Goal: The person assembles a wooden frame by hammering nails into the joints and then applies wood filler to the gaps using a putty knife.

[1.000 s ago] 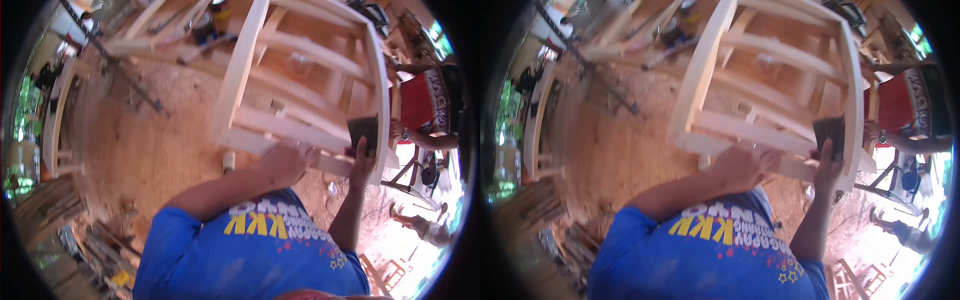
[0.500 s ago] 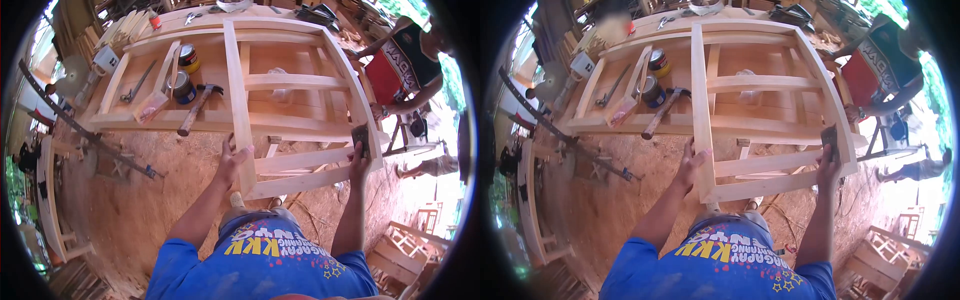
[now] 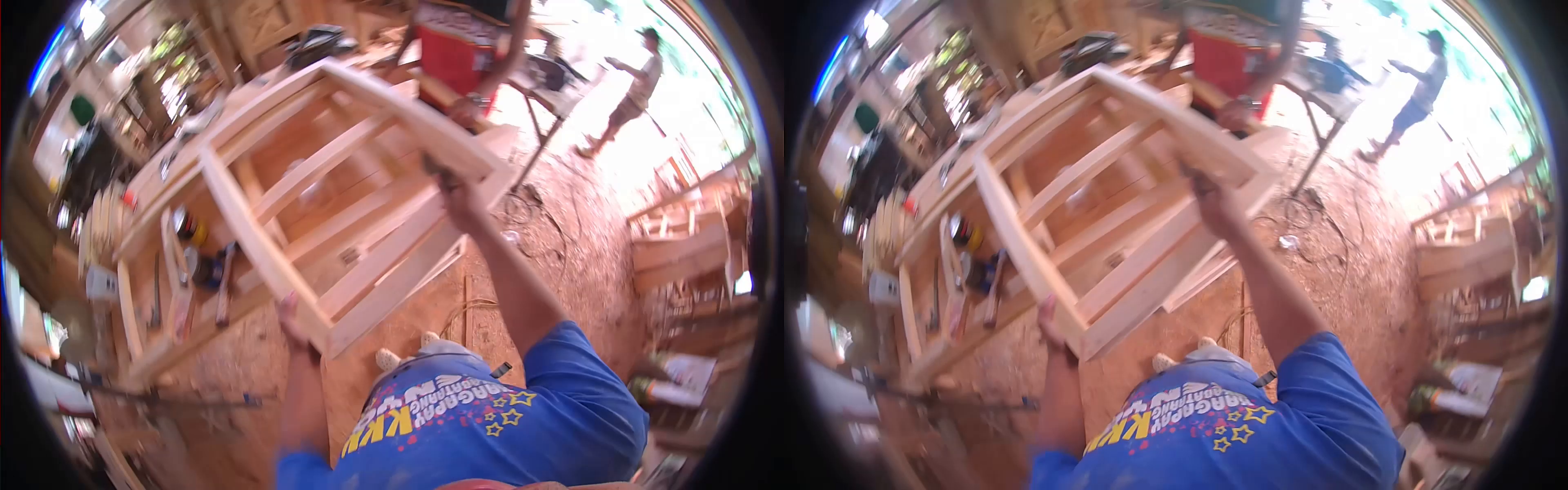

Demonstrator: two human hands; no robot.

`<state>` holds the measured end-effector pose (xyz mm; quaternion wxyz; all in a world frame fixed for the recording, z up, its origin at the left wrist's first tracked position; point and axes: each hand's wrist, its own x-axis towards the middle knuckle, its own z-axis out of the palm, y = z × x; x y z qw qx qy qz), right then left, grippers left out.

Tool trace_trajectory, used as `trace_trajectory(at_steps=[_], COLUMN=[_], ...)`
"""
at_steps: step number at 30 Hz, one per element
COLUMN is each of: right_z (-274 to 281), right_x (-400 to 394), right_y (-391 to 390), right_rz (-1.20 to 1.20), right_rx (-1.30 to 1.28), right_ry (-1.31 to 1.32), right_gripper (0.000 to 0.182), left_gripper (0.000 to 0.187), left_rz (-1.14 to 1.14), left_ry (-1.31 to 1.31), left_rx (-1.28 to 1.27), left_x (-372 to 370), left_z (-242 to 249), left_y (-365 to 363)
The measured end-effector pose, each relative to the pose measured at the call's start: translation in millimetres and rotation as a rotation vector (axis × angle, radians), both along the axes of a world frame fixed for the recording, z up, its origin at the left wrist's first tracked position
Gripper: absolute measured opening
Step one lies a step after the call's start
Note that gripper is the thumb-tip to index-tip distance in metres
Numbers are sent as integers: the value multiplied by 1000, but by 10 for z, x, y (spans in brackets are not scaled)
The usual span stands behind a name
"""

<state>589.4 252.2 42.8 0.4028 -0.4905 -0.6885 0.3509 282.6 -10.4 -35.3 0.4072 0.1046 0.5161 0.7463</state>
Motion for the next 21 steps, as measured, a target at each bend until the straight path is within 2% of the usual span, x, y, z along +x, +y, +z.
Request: trace_trajectory(at_steps=[1, 2, 3, 4, 6, 9, 14, 21], right_z=[-4, 84, 174, 243, 306, 297, 280, 374], right_x=[12, 61, 112, 168, 325, 546, 934, 1068], right_y=[-32, -59, -94, -121, -39, 97, 334, 384], right_rz=[-9, -4, -9, -23, -34, -6, 61, 69], right_rx=[80, 62, 54, 125, 210, 239, 260, 174], right_ry=[12, -81, -198, -191, -188, -198, -244, -319], right_gripper=[34, 36, 36, 35, 33, 32, 31, 33], left_gripper=[50, 51, 57, 62, 73, 72, 62, 60], left_rz=[-82, -207, -118, -172, -141, -110, -160, -103], left_ry=[-25, -216, -152, -127, -159, -236, -285, -79], left_rx=[-26, 61, 38, 56, 0, -69, 12, -88], left_x=[-41, 34, 199, 158, 562, 818, 1265, 1723], left_z=[-48, 82, 189, 41, 365, 242, 29, 450], left_y=[-43, -83, -28, -30, 13, 30, -6, 40])
